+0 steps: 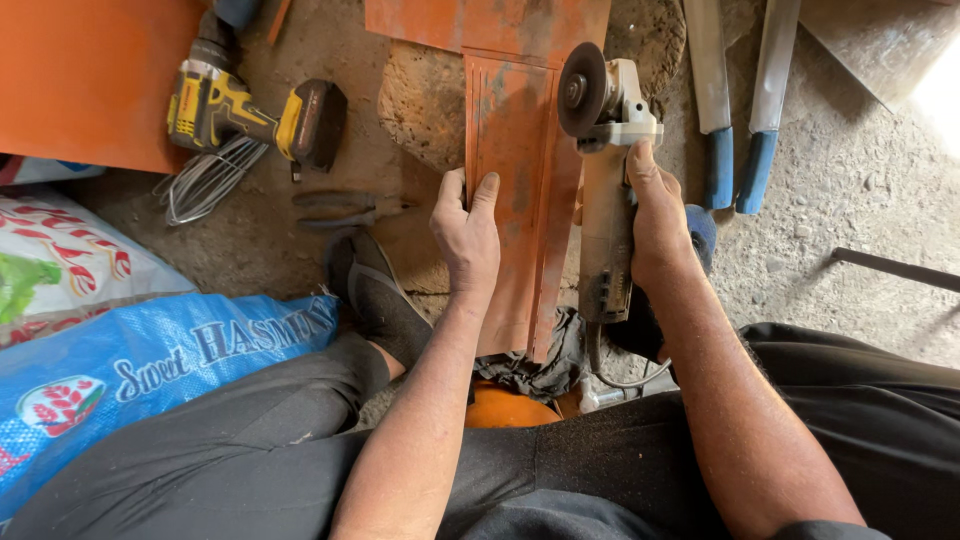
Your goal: The person uses an angle grinder to cut a rectangular copper sheet into several long strips. The person holds the sheet with one hand and guides the grinder with the other, cutting along marked lines. The cut strips are then gathered and briefly inspected.
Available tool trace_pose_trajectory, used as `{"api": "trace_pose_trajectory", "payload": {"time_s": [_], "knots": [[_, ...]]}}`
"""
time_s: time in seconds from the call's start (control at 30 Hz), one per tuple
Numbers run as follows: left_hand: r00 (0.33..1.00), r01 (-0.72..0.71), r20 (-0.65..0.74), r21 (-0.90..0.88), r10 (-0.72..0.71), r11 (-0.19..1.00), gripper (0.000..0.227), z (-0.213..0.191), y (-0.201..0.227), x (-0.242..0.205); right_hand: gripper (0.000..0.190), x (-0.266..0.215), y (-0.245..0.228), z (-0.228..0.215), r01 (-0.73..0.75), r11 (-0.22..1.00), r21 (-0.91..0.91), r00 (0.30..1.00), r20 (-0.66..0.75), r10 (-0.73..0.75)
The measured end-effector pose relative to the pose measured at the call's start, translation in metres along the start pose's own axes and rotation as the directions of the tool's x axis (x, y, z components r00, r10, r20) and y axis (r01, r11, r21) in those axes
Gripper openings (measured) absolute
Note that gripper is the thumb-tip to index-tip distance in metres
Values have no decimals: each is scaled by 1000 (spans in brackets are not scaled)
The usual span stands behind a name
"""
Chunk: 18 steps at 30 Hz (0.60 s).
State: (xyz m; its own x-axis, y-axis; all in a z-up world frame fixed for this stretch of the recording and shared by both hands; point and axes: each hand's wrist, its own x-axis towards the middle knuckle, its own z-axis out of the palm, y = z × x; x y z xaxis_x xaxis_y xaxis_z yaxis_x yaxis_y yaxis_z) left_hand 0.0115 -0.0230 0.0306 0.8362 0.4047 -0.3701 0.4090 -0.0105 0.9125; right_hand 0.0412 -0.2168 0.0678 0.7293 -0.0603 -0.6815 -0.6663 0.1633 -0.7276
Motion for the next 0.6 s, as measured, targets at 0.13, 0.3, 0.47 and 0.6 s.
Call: {"api": "trace_pose_trajectory", "payload": {"time_s": [0.13, 0.3, 0.47, 0.6], "knots": [[1000, -3, -22, 44, 4, 999, 24, 2, 2, 1, 67, 0, -1, 5, 19, 999, 35, 998, 65, -22], [1000, -11, -22, 30, 11, 999, 23, 2, 0, 0, 67, 1, -1, 7, 8, 1000, 21, 998, 59, -9], [1000, -11, -19, -2, 11, 1000, 22, 2, -2, 2, 67, 2, 0, 9, 8, 1000, -6, 999, 38, -8], [999, -45, -28, 1, 45, 999, 21, 0, -2, 5, 64, 3, 0, 9, 7, 1000, -12, 1000, 22, -6]]}}
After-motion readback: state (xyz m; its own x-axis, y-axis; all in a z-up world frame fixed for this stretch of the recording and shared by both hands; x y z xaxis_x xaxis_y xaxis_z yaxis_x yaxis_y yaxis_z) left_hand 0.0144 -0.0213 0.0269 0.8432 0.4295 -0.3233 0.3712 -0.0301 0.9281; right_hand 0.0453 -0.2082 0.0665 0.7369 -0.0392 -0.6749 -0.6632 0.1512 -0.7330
